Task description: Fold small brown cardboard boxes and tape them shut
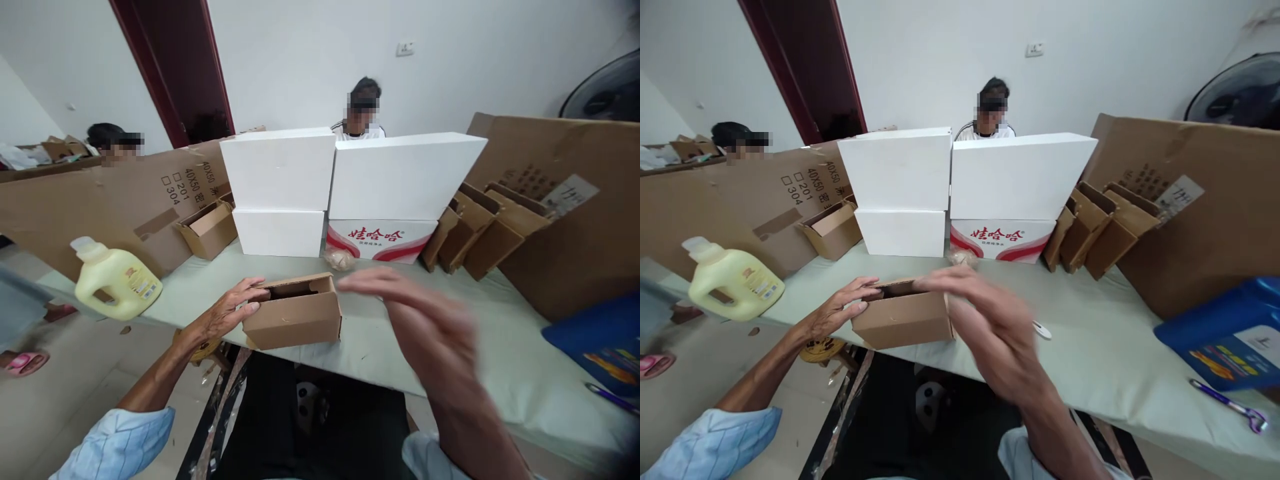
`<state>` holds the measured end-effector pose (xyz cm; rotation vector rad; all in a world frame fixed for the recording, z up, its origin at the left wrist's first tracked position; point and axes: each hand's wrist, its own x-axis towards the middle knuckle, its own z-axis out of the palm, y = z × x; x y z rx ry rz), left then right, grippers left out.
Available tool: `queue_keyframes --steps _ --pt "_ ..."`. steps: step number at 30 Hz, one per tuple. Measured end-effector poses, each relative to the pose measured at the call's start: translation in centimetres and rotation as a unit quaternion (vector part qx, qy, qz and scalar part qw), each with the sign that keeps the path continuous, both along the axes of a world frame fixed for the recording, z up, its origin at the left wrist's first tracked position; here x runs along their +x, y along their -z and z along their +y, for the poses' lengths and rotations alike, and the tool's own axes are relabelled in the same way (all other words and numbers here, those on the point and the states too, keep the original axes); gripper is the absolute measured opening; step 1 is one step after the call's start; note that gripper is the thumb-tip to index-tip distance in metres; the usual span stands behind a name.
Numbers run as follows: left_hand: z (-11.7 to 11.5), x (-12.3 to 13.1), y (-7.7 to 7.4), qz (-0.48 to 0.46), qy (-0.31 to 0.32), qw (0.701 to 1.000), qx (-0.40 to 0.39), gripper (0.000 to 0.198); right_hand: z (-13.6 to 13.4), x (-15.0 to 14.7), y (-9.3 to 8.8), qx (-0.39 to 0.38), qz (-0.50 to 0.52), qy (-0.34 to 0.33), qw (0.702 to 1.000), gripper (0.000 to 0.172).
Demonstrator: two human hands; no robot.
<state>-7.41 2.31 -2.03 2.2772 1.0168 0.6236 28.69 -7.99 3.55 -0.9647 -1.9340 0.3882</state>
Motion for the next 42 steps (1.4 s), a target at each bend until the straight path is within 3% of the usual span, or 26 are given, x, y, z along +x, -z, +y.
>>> queue_keyframes --steps 4,7,9,13,16,20,25,30,33,37,42 --pt "0.5 -0.1 -0.3 0.0 0.008 1.0 -0.009 0.048 5.1 -1.4 3.5 -0.026 -0.063 0.073 0.995 0.039" --pt "1.0 0.0 -0.4 0.0 0.02 1.0 -0.004 0.049 6.0 -1.5 6.0 0.002 -0.081 0.067 0.994 0.029" --pt "1.3 0.0 -0.5 -0.003 0.026 1.0 -0.004 0.049 5.6 -1.3 6.5 0.043 -0.081 0.032 0.995 0.014" --pt "1.2 0.1 -1.2 -0.001 0.032 0.999 -0.019 0.046 4.5 -1.3 5.4 0.088 -0.113 -0.083 0.986 0.009" --pt "1.1 0.3 -1.8 0.035 0.031 0.999 -0.027 0.049 4.6 -1.6 4.2 0.085 -0.169 -0.13 0.973 0.012" --pt "1.3 0.5 -2.1 0.103 0.032 0.994 -0.017 0.065 5.8 -2.4 3.1 0.078 -0.274 -0.159 0.945 0.019" --pt "1.7 0.2 -2.0 0.171 0.063 0.983 0.023 0.061 6.4 -3.7 2.5 0.084 -0.373 -0.152 0.912 0.008" --pt "1.7 -0.4 -3.0 0.134 0.072 0.988 0.033 0.051 6.3 -2.5 3.9 0.153 -0.278 -0.097 0.943 0.02" --pt "2.1 -1.2 -3.2 0.08 0.082 0.993 -0.021 0.051 6.3 -0.6 5.4 0.17 -0.177 -0.039 0.969 0.032" --pt "2.7 -2.5 -1.8 -0.041 0.091 0.989 -0.112 0.07 6.2 1.0 7.2 0.17 -0.083 0.032 0.981 0.043" --pt "2.3 -3.4 0.2 -0.102 0.074 0.981 -0.147 0.095 6.3 1.4 8.5 0.151 -0.035 0.067 0.986 0.047"
